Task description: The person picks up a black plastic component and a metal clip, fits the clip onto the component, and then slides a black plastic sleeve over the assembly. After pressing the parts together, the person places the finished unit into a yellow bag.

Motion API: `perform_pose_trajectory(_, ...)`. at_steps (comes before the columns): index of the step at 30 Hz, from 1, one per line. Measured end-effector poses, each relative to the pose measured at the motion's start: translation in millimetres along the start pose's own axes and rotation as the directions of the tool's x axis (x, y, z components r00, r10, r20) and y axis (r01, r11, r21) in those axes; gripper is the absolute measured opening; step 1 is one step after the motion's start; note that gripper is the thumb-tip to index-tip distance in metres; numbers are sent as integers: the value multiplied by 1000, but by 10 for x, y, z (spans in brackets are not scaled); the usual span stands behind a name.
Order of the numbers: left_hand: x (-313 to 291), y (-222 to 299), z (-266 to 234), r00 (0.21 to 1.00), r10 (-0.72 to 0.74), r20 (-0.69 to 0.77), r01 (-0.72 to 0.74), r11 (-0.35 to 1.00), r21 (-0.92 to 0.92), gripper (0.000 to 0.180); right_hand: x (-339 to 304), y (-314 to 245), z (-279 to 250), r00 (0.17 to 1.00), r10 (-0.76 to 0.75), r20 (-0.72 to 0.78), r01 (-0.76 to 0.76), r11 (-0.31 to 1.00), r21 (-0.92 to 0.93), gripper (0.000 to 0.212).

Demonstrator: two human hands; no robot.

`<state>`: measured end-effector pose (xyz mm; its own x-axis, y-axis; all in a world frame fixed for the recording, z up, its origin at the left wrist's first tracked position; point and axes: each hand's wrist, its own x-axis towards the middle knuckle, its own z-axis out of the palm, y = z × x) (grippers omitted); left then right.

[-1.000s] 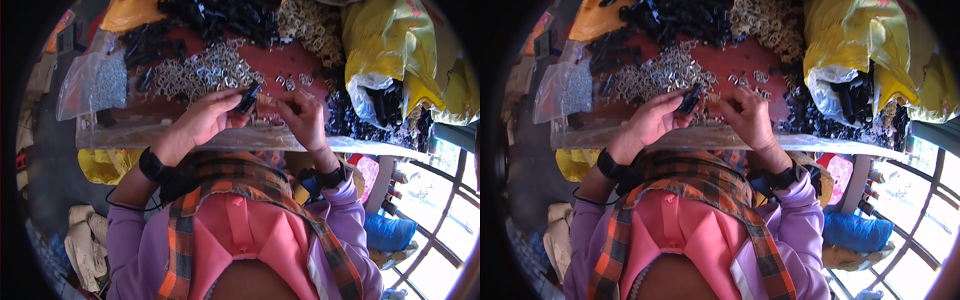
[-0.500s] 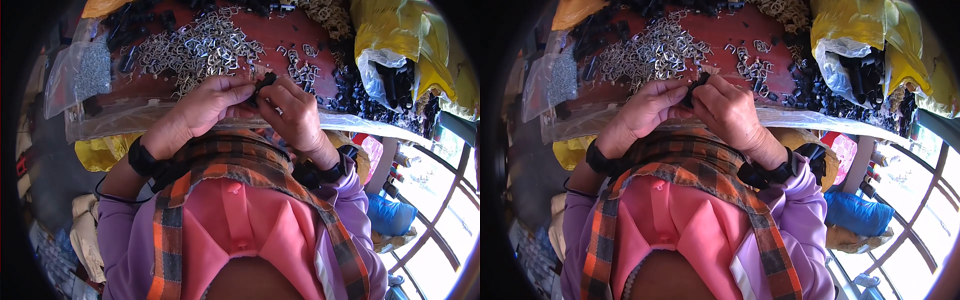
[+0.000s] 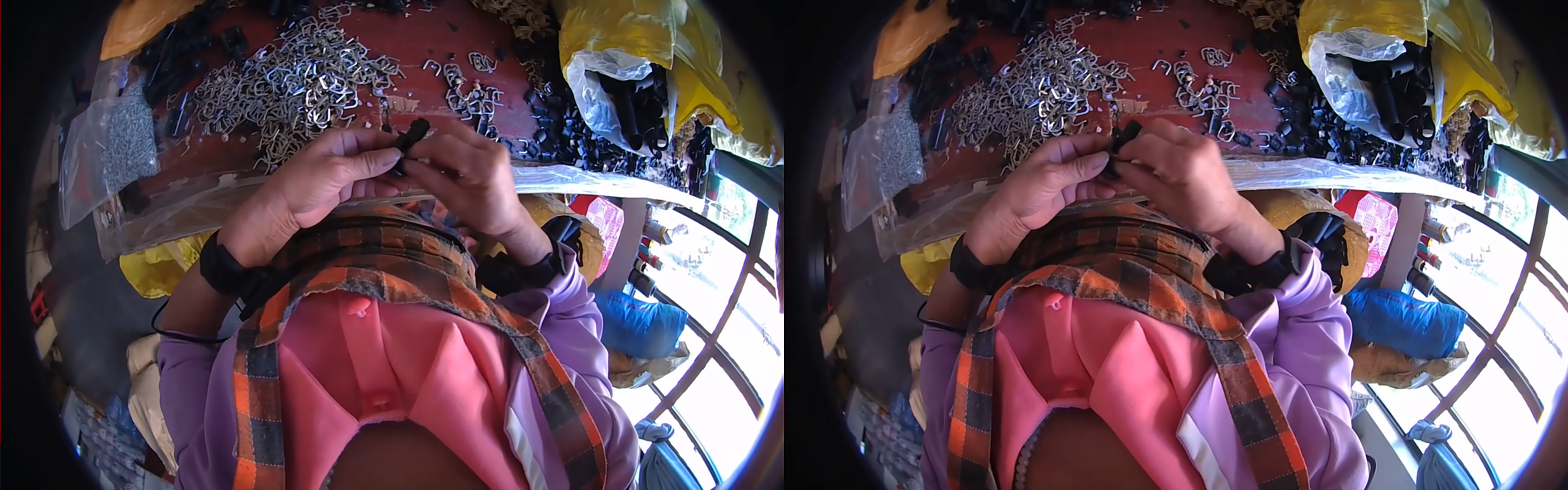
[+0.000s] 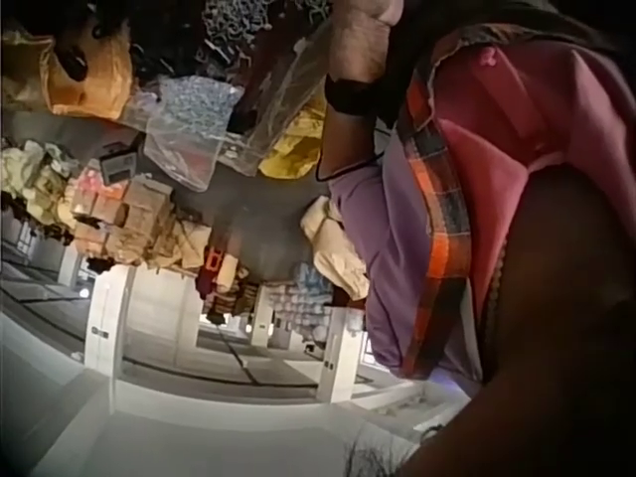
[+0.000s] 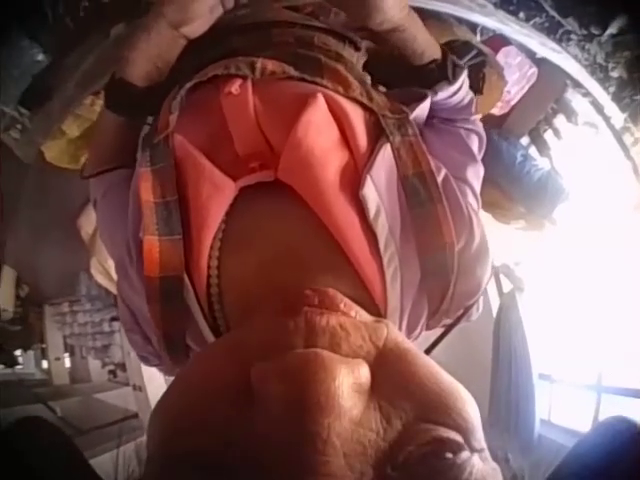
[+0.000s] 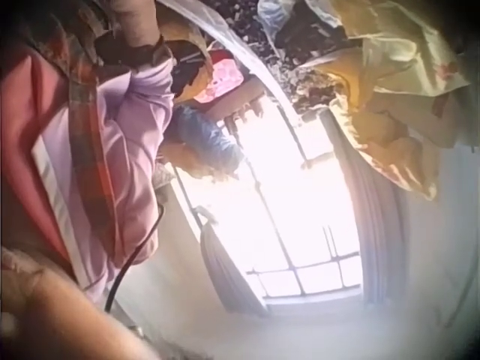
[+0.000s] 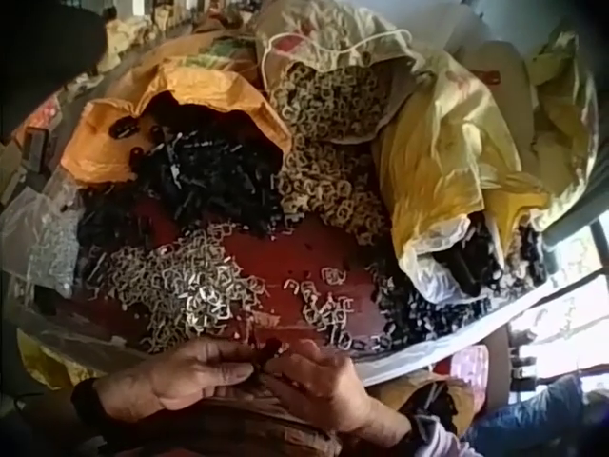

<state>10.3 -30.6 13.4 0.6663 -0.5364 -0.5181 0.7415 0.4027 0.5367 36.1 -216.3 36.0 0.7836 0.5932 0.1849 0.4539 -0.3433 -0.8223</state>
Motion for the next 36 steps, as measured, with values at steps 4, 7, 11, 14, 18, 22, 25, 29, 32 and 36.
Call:
perform_pose_trajectory(4,17,-6,-94,998,36,58,-34,999,-32,26,-220,296,-290,979,114,-168,-157,949,-272,17)
perform_pose_trajectory(7,52,-10,-97,996,41,73,-38,998,-42,25,-367,563,-400,964,221,-150,-266,755,-599,19)
perform_pose_trajectory(11,64,-5,-81,996,46,70,-42,997,-58,24,-307,729,-355,980,170,-106,-197,729,-655,18)
perform_pose_trajectory(14,42,4,-77,997,53,49,-50,997,-64,24,-199,770,-245,985,154,-74,-162,705,-691,12)
perform_pose_trajectory(18,14,38,-54,998,62,15,-60,995,-77,22,-131,710,-273,984,148,-102,-178,732,-657,9)
perform_pose_trajectory(22,7,28,-56,998,65,-9,-65,992,-109,18,-150,542,-288,998,55,-10,-54,901,-431,10)
perform_pose_trajectory(25,12,7,-67,997,70,-17,-71,991,-114,18,-103,323,-314,984,-137,114,162,957,-243,22)
perform_pose_trajectory(29,18,-14,-56,999,42,-6,-43,989,-139,26,21,44,-307,921,-290,262,360,889,-284,33)
perform_pose_trajectory(32,10,-6,-61,1000,-11,-2,10,993,-120,26,27,43,-220,913,-278,300,358,898,-257,38)
perform_pose_trajectory(36,8,-24,-73,1000,-21,-4,21,992,-121,26,20,59,-172,917,-233,323,329,900,-286,42)
